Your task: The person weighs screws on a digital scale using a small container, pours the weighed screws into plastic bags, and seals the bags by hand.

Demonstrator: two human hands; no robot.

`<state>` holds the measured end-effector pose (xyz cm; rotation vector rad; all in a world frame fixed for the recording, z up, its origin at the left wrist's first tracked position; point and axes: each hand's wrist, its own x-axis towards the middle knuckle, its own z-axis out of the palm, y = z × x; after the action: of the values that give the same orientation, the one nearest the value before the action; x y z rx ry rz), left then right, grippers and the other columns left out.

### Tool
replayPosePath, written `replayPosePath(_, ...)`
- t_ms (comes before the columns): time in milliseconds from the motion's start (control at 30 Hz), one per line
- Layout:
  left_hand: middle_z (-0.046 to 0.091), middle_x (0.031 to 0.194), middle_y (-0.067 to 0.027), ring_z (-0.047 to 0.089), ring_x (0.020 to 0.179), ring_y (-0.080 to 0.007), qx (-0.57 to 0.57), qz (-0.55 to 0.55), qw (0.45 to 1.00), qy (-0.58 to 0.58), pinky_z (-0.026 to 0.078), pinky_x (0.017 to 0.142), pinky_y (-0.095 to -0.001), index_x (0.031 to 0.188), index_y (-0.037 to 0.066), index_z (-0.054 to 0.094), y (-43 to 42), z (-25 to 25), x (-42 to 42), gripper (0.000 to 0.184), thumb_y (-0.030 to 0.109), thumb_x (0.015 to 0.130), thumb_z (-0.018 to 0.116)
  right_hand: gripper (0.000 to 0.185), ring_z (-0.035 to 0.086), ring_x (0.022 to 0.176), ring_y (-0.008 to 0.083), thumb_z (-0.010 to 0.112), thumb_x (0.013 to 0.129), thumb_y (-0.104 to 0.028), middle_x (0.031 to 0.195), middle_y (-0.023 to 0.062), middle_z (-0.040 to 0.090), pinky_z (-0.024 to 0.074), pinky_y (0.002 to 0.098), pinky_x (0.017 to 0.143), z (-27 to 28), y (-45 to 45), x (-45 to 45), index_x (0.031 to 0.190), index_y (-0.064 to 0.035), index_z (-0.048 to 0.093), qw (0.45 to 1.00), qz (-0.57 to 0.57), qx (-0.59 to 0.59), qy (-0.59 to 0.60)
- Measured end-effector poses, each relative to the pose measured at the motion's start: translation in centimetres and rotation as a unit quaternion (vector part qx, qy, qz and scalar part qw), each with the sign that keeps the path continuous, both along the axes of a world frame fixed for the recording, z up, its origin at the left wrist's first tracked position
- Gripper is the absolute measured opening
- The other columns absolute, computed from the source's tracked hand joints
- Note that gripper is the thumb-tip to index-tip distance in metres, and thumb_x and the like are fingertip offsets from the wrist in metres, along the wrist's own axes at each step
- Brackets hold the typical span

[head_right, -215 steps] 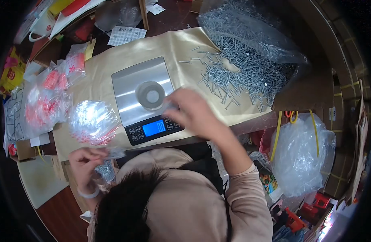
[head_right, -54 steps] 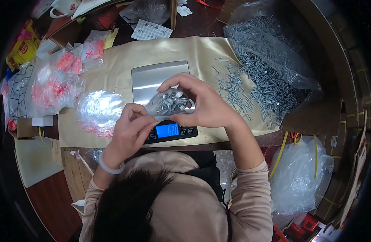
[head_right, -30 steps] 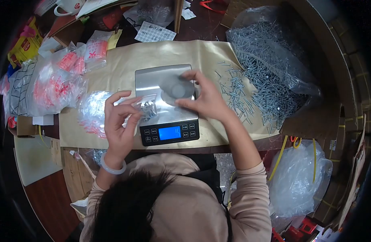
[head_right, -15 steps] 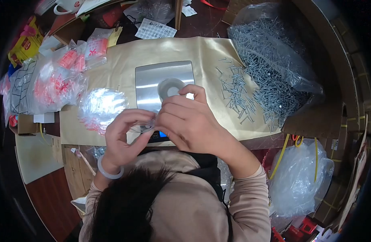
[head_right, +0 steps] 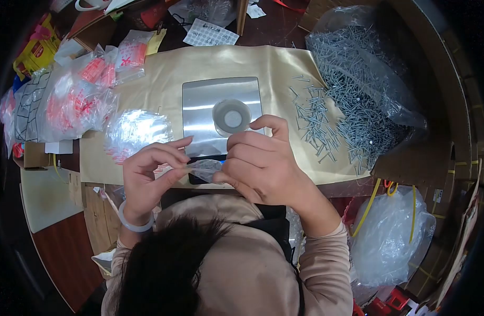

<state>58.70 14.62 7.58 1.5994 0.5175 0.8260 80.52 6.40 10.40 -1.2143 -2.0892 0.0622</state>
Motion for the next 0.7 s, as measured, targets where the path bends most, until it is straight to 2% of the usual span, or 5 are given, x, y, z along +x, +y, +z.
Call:
replayPosePath(100, 0.065, 0.084, -0.014, 0.065, 0.089, -0.0252, -0.017, -0.006, 1.0, 0.003, 0.046, 0.095, -0.0498, 0.08, -0.002, 0.064, -0.3, 0.2, -0.5, 0.01, -0.009, 0.073, 0.067, 0.019, 0.06, 0.083, 0.0167, 0.073, 0.074, -0.025, 0.078, 0.0007, 0.058, 0.0377, 0.0376, 0.085, -0.8, -0.1, 0.2, 0.079, -0.0105, 0.062, 0.997, 0.04, -0.038, 0.045)
replayPosePath(233, 0.068, 0.08, -0.0126, 0.067, 0.084, -0.0235, -0.016, -0.002, 0.996, 0.084, 0.052, 0.084, -0.0364, 0.078, -0.003, 0.066, 0.1, 0.8, -4.4, 0.008, -0.009, 0.073, 0.068, 0.032, 0.059, 0.097, 0.0224, 0.07, 0.077, -0.029, 0.097, 0.0055, 0.063, 0.0381, 0.0382, 0.087, -3.4, -2.1, 1.7, 0.1, -0.0087, 0.062, 0.984, -0.019, -0.145, 0.102)
replayPosePath(433, 0.068, 0.075, -0.0083, 0.064, 0.071, -0.014, -0.037, 0.087, 0.944, 0.318, 0.049, 0.067, -0.0252, 0.075, -0.002, 0.065, 0.4, 0.7, -15.1, 0.007, -0.008, 0.072, 0.069, 0.092, 0.024, 0.138, 0.037, 0.07, 0.074, -0.046, 0.147, 0.0199, 0.03, 0.0175, 0.0524, 0.108, -8.8, -9.4, 10.1, 0.143, -0.0038, 0.025, 0.894, -0.362, -0.235, -0.122)
replayPosePath(533, 0.063, 0.07, -0.0029, 0.059, 0.067, -0.0078, -0.083, 0.119, 0.894, 0.425, 0.047, 0.064, -0.0213, 0.077, -0.003, 0.064, 0.3, -1.1, -18.3, 0.005, -0.005, 0.076, 0.068, 0.096, 0.016, 0.14, 0.0381, 0.066, 0.076, -0.053, 0.15, 0.0196, 0.023, 0.0129, 0.0541, 0.109, -12.1, -11.0, 12.6, 0.144, -0.0013, 0.021, 0.862, -0.416, -0.234, -0.173)
replayPosePath(700, 0.065, 0.073, -0.0025, 0.059, 0.066, -0.0069, -0.08, 0.193, 0.903, 0.376, 0.046, 0.063, -0.0204, 0.088, -0.003, 0.064, -0.3, -1.9, -13.9, 0.005, 0.001, 0.085, 0.064, 0.094, 0.021, 0.139, 0.0387, 0.064, 0.076, -0.056, 0.147, 0.0204, 0.03, 0.0115, 0.0565, 0.108, -12.7, -6.6, 14.1, 0.143, -0.0032, 0.025, 0.889, -0.393, -0.201, -0.123)
